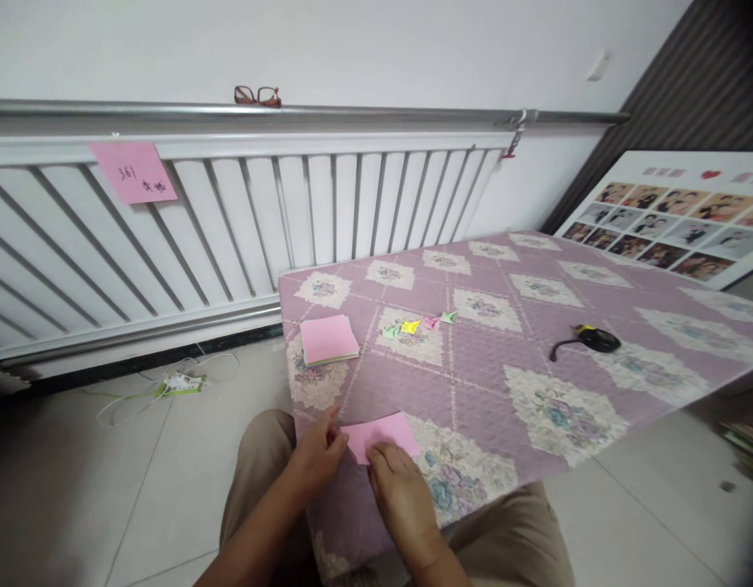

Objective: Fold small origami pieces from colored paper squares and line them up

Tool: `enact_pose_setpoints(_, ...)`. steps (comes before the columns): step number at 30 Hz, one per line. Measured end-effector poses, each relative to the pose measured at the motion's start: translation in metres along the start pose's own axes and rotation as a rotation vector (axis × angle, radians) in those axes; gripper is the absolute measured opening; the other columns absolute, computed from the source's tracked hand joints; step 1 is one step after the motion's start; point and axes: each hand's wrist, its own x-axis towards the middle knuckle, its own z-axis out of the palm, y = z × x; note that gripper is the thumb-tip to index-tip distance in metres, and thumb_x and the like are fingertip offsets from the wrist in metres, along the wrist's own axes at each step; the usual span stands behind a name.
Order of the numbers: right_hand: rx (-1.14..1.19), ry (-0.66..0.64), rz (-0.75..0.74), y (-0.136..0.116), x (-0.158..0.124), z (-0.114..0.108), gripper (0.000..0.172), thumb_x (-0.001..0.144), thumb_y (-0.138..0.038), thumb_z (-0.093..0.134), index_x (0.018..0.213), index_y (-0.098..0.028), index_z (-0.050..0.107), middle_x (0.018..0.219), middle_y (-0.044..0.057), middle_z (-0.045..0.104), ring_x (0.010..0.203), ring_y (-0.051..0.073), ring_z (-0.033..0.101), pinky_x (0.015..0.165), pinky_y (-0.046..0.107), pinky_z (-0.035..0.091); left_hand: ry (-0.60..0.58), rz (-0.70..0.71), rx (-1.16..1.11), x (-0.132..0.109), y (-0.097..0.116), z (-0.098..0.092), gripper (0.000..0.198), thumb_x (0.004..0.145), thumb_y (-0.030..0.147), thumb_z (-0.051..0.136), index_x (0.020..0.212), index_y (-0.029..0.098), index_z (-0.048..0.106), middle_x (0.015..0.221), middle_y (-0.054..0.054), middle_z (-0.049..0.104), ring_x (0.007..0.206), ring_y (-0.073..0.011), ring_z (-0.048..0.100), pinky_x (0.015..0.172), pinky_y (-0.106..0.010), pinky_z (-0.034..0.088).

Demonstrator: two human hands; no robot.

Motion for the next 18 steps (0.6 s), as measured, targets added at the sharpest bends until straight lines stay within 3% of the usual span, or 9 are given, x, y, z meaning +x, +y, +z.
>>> enact_pose_setpoints(2, 0.016, 0.013, -0.008, 0.001, -0.003, -0.001, 0.026, 0.083, -0.007, 0.05, 0.101, -0.02, 0.063, 0.1, 0.007, 0.067, 0.095, 0.022, 0.061, 0.084, 0.035, 0.05, 0.076, 0.123, 0.072, -0.01, -0.001, -0.003, 0.052, 0.082, 0.027, 0.053, 0.132, 0.015, 0.047, 0.111, -0.009, 0.059, 0.1, -0.021, 0.054, 0.089, -0.033, 0.043)
enact_pose_setpoints(5, 0.057, 0.015, -0.005, 0.0, -0.006, -0.004, 0.025, 0.084, -0.007, 0.048, 0.1, -0.019, 0.063, 0.098, 0.007, 0.066, 0.094, 0.022, 0.06, 0.084, 0.034, 0.049, -0.018, 0.318, 0.261, -0.024, -0.002, -0.001, 0.062, 0.07, 0.023, 0.066, 0.13, 0.025, 0.05, 0.139, -0.008, 0.042, 0.125, -0.028, 0.038, 0.105, -0.043, 0.03)
enact_pose_setpoints(7, 0.089, -0.003, 0.0, -0.001, -0.006, -0.006, 0.023, 0.084, -0.007, 0.048, 0.097, -0.019, 0.063, 0.095, 0.006, 0.066, 0.092, 0.022, 0.06, 0.084, 0.035, 0.048, -0.067, 0.367, 0.358, -0.027, -0.001, 0.003, 0.056, 0.072, 0.017, 0.063, 0.126, 0.028, 0.054, 0.136, -0.006, 0.046, 0.124, -0.0277, 0.038, 0.105, -0.045, 0.029)
enact_pose_setpoints(11, 0.164, -0.05, 0.061, -0.002, -0.004, -0.01, 0.016, 0.083, -0.01, 0.054, 0.089, -0.021, 0.063, 0.088, 0.003, 0.064, 0.086, 0.021, 0.057, 0.08, 0.035, 0.044, -0.038, 0.324, 0.422, -0.021, -0.001, 0.009, 0.03, 0.08, 0.008, 0.052, 0.099, 0.026, 0.069, 0.107, -0.005, 0.063, 0.105, -0.023, 0.051, 0.095, -0.04, 0.035)
enact_pose_setpoints(18, 0.175, -0.069, 0.235, 0.002, -0.003, -0.016, 0.012, 0.084, -0.018, 0.057, 0.075, -0.024, 0.062, 0.079, 0.002, 0.06, 0.08, 0.021, 0.053, 0.075, 0.034, 0.037, 0.033, 0.256, 0.376, -0.015, -0.008, 0.005, 0.014, 0.085, 0.019, 0.057, 0.086, 0.024, 0.07, 0.095, -0.005, 0.064, 0.095, -0.0225, 0.053, 0.089, -0.039, 0.034)
